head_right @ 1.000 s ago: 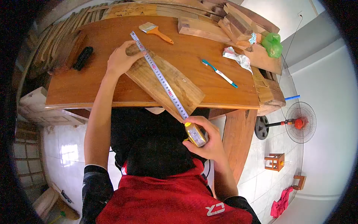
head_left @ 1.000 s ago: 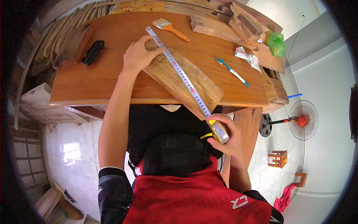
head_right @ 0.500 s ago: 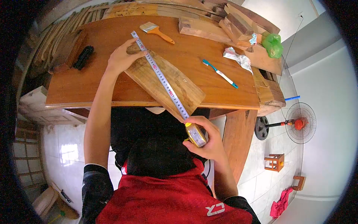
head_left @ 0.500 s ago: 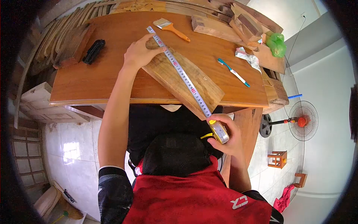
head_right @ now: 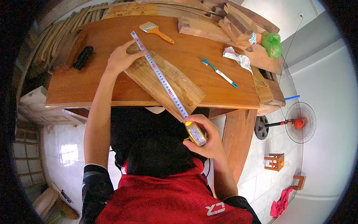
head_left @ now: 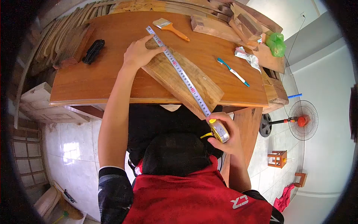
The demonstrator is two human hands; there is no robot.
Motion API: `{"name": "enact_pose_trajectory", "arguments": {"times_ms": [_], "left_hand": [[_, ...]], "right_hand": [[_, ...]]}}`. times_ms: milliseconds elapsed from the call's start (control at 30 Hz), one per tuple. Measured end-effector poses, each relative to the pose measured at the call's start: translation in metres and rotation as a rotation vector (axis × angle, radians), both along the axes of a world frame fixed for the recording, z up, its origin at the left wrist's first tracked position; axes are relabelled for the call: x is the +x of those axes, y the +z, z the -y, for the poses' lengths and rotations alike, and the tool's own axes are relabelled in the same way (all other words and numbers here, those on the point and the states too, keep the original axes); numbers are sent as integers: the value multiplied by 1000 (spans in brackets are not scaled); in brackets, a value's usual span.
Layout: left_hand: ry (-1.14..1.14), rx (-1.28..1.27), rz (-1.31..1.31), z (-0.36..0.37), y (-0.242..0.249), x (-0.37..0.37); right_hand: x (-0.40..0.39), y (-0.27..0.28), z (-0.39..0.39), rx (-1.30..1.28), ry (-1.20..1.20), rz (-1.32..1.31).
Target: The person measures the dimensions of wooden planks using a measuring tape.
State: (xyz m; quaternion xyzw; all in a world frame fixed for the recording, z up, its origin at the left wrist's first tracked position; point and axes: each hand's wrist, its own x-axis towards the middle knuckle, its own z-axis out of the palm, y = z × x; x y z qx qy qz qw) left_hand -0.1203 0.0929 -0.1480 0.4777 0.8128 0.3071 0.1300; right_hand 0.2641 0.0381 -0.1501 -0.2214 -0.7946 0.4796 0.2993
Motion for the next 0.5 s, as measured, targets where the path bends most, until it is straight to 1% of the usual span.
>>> {"name": "enact_pose_trajectory", "arguments": {"times_ms": [33, 133, 233, 333, 433, 500], "left_hand": [[6, 1, -6, -1, -1, 0], [19, 10, -19, -2, -3, 0], [24, 20, -23, -1, -4, 0], [15, 7, -18, -2, -4, -1], [-1, 6, 6, -1, -2, -1], [3, 30, 15, -1, -3, -1]], "right_hand": [[1, 1, 0, -31, -1, 15], [1, -4, 4, -200, -9, -62], [1, -7, 3, -234, 5, -100], [3, -11, 3, -356, -23, -140], [4, -5, 1, -401, -15, -127], [5, -8, -1, -363, 6, -155]]}}
